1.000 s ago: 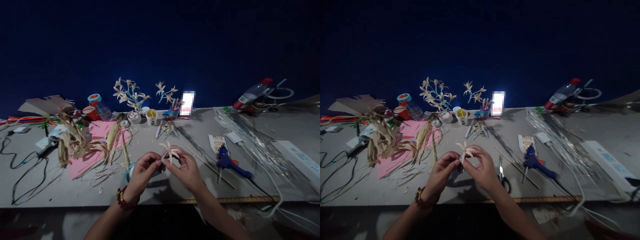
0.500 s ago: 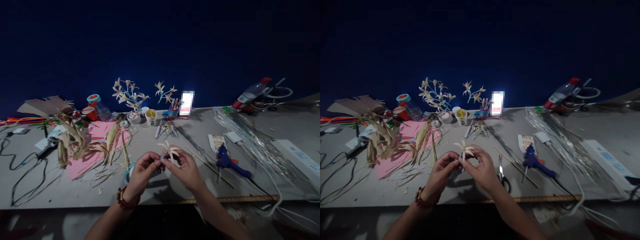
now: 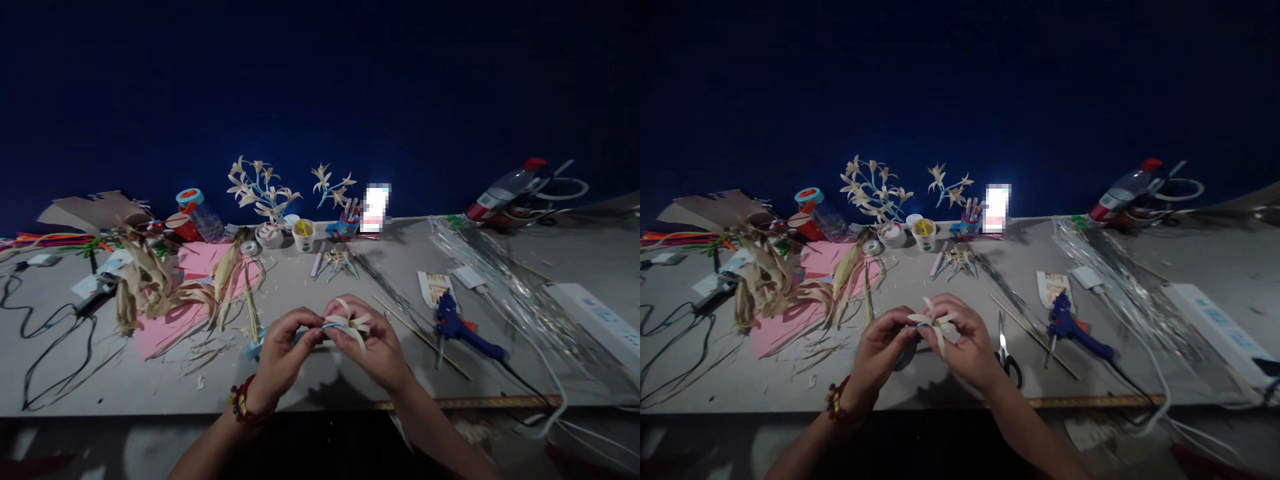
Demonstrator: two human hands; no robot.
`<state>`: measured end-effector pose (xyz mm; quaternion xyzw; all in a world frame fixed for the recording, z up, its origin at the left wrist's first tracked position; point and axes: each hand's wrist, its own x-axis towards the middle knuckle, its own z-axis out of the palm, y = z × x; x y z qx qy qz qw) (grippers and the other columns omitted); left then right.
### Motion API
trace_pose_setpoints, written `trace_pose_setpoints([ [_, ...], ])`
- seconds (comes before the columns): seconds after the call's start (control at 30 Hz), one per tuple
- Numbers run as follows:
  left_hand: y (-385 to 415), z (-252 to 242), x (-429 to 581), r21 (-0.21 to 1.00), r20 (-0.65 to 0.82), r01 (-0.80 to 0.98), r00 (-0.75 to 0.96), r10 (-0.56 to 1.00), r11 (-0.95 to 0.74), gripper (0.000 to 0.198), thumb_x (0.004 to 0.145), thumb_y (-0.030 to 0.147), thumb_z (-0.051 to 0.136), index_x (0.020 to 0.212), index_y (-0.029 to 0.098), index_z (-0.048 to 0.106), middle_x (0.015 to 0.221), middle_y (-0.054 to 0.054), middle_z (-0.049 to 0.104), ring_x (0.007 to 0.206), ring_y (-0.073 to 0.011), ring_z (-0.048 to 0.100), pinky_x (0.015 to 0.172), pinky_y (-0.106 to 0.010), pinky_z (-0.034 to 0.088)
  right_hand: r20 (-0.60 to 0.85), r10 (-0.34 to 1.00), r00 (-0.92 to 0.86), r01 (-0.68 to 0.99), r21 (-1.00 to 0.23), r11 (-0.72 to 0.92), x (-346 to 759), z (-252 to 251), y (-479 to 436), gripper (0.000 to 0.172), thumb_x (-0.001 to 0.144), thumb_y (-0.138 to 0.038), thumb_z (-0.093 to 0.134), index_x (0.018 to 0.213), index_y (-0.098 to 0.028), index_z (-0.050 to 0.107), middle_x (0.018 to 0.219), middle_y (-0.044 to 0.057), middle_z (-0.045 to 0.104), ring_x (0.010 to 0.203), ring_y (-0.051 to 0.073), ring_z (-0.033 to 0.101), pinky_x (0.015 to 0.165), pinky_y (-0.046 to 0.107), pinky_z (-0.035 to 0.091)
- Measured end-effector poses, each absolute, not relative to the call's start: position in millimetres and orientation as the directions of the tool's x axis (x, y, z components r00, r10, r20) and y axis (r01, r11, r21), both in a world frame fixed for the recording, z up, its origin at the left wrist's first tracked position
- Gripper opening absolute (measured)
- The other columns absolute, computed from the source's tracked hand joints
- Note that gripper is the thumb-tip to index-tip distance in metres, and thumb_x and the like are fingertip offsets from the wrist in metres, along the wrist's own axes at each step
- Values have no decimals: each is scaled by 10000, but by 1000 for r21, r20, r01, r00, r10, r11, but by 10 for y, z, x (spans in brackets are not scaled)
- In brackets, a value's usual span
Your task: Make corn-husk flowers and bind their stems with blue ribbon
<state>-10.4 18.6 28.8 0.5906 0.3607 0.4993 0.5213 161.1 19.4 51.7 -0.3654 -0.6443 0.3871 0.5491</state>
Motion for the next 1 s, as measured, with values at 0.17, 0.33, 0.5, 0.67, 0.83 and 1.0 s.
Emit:
trace_pose_setpoints([
  [0.17,179,318,-97,956,293,-51,238,926,-289,71,885,179,617,905,190,683,853,-50,665,834,-166,609,771,-277,467,414,895,-167,72,-900,430,1665,519,190,77,820,-159,677,875,-213,686,898,53,648,879,197,627,808,326,488],
  [0.33,203,304,-69,945,7,-314,314,949,97,75,834,246,700,856,176,686,765,-18,654,684,-116,602,660,-224,476,380,895,-235,-14,-922,388,1743,492,186,91,863,-240,625,944,-221,661,955,56,626,905,207,603,802,312,474],
  [0.5,276,281,-61,806,-144,-472,429,892,357,212,727,288,802,810,135,683,705,-16,657,570,-87,569,566,-196,452,304,913,-273,-119,-952,281,1739,463,213,113,925,-262,560,961,-234,663,905,33,604,839,177,585,760,283,469],
  [0.67,317,284,-53,752,-205,-455,526,825,477,246,698,290,819,781,116,666,616,-2,607,510,-74,523,534,-193,414,370,880,-298,-69,-928,367,1744,486,284,119,930,-290,577,969,-241,678,885,32,606,833,173,579,763,288,463],
  [0.83,322,263,-54,736,-223,-405,611,759,542,284,679,332,822,789,124,663,565,4,573,482,-82,483,529,-222,379,395,808,-438,-75,-911,405,1792,578,352,149,907,-336,593,907,-214,679,842,42,583,781,181,567,692,303,468],
  [1.0,337,227,-59,700,-258,-407,622,740,587,327,628,354,847,774,149,638,545,24,535,447,-77,437,512,-236,362,363,831,-420,-81,-928,364,1784,582,364,129,884,-327,618,839,-210,648,812,33,585,754,175,575,685,303,490],
])
